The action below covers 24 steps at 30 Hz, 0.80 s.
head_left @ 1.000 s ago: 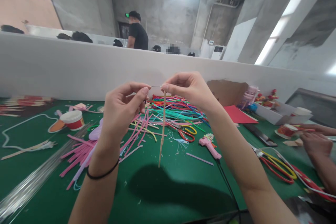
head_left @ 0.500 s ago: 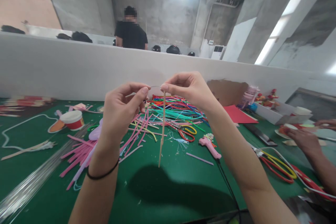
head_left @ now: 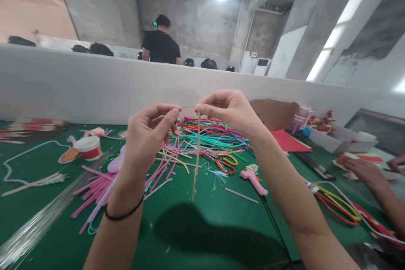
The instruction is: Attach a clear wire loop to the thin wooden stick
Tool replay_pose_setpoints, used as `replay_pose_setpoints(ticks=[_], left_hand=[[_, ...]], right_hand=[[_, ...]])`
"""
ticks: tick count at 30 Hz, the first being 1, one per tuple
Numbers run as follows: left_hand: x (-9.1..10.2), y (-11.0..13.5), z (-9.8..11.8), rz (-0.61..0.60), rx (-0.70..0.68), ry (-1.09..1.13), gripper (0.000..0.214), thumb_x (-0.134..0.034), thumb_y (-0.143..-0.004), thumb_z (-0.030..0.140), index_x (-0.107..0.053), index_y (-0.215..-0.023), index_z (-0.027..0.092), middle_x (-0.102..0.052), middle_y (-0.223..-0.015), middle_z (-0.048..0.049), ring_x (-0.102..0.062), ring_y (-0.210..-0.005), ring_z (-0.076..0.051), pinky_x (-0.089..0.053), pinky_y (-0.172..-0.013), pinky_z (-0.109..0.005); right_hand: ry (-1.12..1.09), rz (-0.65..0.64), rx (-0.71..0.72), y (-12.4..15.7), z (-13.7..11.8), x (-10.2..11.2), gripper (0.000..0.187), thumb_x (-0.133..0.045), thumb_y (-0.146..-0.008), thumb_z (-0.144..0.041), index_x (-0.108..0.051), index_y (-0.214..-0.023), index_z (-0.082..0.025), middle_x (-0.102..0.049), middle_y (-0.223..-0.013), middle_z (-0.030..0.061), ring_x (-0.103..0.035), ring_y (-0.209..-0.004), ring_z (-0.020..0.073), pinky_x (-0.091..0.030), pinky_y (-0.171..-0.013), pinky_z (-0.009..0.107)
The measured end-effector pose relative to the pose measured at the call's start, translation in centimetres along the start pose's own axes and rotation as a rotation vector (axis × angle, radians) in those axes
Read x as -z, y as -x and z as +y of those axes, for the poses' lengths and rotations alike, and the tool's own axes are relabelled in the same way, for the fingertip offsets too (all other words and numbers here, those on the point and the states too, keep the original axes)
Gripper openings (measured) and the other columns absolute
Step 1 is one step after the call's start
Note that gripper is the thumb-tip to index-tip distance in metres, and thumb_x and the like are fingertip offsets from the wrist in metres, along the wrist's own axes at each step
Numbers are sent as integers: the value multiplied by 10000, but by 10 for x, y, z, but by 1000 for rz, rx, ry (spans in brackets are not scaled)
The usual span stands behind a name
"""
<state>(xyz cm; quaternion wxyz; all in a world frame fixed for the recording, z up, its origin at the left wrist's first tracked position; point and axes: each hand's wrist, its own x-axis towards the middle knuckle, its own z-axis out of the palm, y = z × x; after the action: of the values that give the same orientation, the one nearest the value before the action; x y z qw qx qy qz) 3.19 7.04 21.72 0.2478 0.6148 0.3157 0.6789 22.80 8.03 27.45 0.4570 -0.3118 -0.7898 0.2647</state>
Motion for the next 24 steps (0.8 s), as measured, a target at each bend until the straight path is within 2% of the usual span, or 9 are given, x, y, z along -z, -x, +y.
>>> replay_pose_setpoints(ticks=[3,7,10,12,15,19,22,24], left_hand=[[0,-1,-1,5,-13,-11,217,-700,-843,403,-724,-948,214,-705,-773,-26,-657,-595,-116,-496,-466,-208],[5,-6,-9,40,-37,-45,285,-628,-896,446,-701,-1038,210,-727,-926,-61,-710,-814,-173,-580,-639,-266],[10,-7,-15,207,-166,-171,268,-611,-917,405,-677,-1106,228,-698,-1114,-71,-668,-1024,-198,-574,-789,-309],[11,-4,-15,338,-266,-309,250,-602,-931,362,-665,-1141,241,-667,-1183,-72,-627,-1092,-205,-546,-857,-338],[7,4,-12,417,-389,-473,185,-613,-929,317,-687,-1080,240,-669,-1105,-69,-603,-1063,-217,-511,-894,-378],[-1,12,-14,353,-431,-566,99,-647,-906,315,-711,-946,252,-661,-890,-37,-589,-942,-212,-476,-916,-396],[-4,12,-18,301,-413,-599,139,-650,-902,336,-702,-1016,275,-656,-931,-45,-577,-967,-231,-460,-942,-422],[-4,10,-18,283,-432,-608,222,-665,-887,343,-678,-1104,297,-655,-1039,-57,-563,-1054,-253,-429,-1003,-456]], right_hand=[[20,-25,-11,-6,-3,0,404,-741,-756,-531,-741,-869,-144,-723,-766,57,-671,-715,152,-539,-641,280],[109,-79,-24,-23,-10,2,384,-757,-741,-509,-727,-852,-143,-718,-743,53,-676,-720,157,-540,-641,277],[158,-93,-26,-36,-16,5,353,-761,-747,-468,-714,-846,-133,-715,-768,66,-679,-738,160,-535,-647,278],[169,-92,-25,-43,-18,6,347,-761,-749,-453,-708,-854,-126,-712,-780,73,-678,-747,163,-535,-648,278],[188,-72,-19,-49,-16,6,356,-760,-750,-454,-707,-864,-121,-712,-777,76,-673,-752,165,-531,-646,276],[205,-34,53,-48,-5,0,320,-741,-773,-446,-722,-828,-131,-717,-761,67,-660,-733,158,-518,-662,283],[221,7,113,-43,7,-7,275,-723,-798,-430,-739,-824,-157,-730,-783,55,-658,-740,158,-506,-689,291],[236,18,121,-41,13,-11,254,-724,-802,-426,-748,-836,-175,-737,-799,48,-663,-752,164,-503,-703,294]])
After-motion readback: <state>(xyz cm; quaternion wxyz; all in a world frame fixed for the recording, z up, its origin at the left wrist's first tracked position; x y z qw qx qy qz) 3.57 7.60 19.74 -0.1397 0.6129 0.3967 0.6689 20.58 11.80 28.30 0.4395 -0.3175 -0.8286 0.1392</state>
